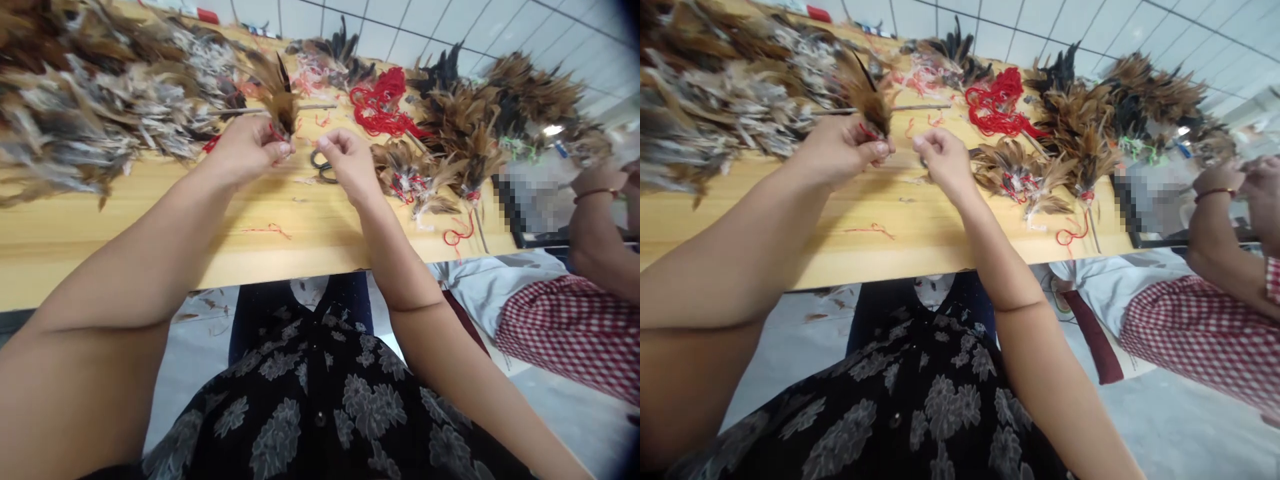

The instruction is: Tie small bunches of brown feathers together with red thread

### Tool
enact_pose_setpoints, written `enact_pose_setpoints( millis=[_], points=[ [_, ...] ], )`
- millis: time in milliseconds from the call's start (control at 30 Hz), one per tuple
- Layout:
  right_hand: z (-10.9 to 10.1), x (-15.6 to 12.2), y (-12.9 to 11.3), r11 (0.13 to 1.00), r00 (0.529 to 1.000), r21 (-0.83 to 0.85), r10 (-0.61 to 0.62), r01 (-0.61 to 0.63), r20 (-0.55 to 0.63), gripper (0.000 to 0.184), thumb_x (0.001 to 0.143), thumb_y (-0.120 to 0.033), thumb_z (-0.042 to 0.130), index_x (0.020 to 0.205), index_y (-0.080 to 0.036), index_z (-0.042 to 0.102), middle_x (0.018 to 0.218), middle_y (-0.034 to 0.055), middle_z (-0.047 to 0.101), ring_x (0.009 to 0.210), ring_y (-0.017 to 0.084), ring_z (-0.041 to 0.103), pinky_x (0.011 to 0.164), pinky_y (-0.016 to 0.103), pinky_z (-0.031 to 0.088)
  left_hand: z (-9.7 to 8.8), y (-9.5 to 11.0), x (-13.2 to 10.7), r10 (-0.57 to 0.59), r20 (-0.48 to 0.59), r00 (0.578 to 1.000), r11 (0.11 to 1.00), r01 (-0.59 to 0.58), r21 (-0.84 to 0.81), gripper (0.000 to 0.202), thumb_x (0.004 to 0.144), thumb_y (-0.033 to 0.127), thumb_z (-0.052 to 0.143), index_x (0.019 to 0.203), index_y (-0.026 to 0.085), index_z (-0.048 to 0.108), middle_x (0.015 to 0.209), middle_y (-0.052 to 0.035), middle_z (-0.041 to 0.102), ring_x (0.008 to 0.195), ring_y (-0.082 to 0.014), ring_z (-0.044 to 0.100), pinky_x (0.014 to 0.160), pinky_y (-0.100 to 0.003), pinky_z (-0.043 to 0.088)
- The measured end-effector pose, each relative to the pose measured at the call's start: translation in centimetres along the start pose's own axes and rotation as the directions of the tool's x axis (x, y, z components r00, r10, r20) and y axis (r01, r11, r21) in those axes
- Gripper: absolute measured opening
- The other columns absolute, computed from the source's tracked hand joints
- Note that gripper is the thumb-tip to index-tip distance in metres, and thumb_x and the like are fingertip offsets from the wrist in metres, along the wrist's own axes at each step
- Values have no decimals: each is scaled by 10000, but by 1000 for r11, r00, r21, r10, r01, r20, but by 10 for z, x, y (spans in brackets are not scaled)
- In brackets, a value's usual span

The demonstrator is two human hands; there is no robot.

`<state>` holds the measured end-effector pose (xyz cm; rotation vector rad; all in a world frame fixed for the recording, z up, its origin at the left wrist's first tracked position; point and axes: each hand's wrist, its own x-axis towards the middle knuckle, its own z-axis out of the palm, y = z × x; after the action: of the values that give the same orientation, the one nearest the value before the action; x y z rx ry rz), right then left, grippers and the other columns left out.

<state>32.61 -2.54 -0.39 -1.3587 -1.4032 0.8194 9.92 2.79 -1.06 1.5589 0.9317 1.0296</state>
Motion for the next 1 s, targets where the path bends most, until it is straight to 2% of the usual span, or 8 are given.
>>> enact_pose_setpoints(
  millis=[133, 200, 300, 433, 567, 733, 900, 1000],
  points=[
    [5, -12, -18, 998, 995, -32, 48, -45, 88, 559, 991, -640, 1048, 874, -268, 648, 846, -15, 604, 938, 181, 597, 829, 283, 535, 5, -4, -6, 43, 98, 994, 963, -16, -267, 301, 924, 330, 1178, 847, 258, 896, 823, -25, 764, 787, -192, 543, 724, -310, 458],
    [3, -20, -17, 997, 992, -33, 70, -67, 109, 561, 958, -609, 1079, 867, -269, 642, 837, -20, 598, 934, 183, 584, 819, 287, 523, 10, -1, -9, 20, 135, 991, 917, 35, -397, 305, 834, 386, 1224, 865, 301, 932, 864, -16, 802, 787, -187, 563, 711, -295, 521],
    [-1, -29, -6, 995, 986, -17, 98, -97, 132, 543, 937, -589, 1092, 870, -260, 666, 809, -26, 564, 909, 188, 554, 804, 305, 483, 17, 8, -10, -44, 184, 982, 869, 128, -478, 277, 806, 274, 1198, 828, 303, 923, 838, -11, 803, 768, -168, 592, 676, -255, 568],
    [4, -28, 15, 995, 987, 36, 83, -89, 139, 558, 929, -649, 1089, 917, -259, 691, 804, -38, 549, 853, 174, 510, 780, 308, 448, 21, 17, -7, -211, 185, 960, 790, 279, -546, 359, 1019, 85, 1060, 776, 185, 816, 772, -21, 756, 695, -109, 659, 660, -182, 594],
    [16, -19, 28, 999, 993, 35, -1, -4, 118, 600, 958, -729, 1045, 939, -262, 670, 821, -42, 601, 822, 157, 519, 784, 301, 480, 27, 23, -10, -316, 204, 927, 729, 375, -572, 438, 1194, 24, 912, 797, 124, 756, 770, -29, 752, 634, -88, 701, 659, -156, 607],
    [20, -13, 38, 996, 991, -48, -71, 77, 115, 594, 1020, -783, 961, 958, -263, 681, 830, -39, 634, 791, 154, 540, 767, 302, 502, 36, 27, -16, -350, 228, 909, 678, 413, -608, 397, 1183, 8, 919, 839, 123, 759, 770, -20, 765, 620, -95, 725, 615, -139, 601],
    [14, -12, 45, 983, 990, -128, -122, 131, 77, 566, 1069, -789, 902, 984, -257, 728, 893, -26, 696, 843, 164, 599, 834, 322, 543, 38, 26, -18, -365, 233, 902, 692, 430, -581, 415, 1214, -19, 841, 826, 109, 767, 794, -58, 787, 635, -104, 748, 616, -142, 592],
    [13, -11, 46, 976, 987, -160, -140, 151, 79, 554, 1102, -785, 863, 998, -254, 747, 911, -20, 717, 874, 172, 629, 879, 336, 564, 36, 24, -18, -365, 238, 900, 695, 433, -574, 364, 1182, -7, 903, 858, 112, 788, 836, -62, 810, 668, -117, 768, 655, -166, 610]
  ],
)
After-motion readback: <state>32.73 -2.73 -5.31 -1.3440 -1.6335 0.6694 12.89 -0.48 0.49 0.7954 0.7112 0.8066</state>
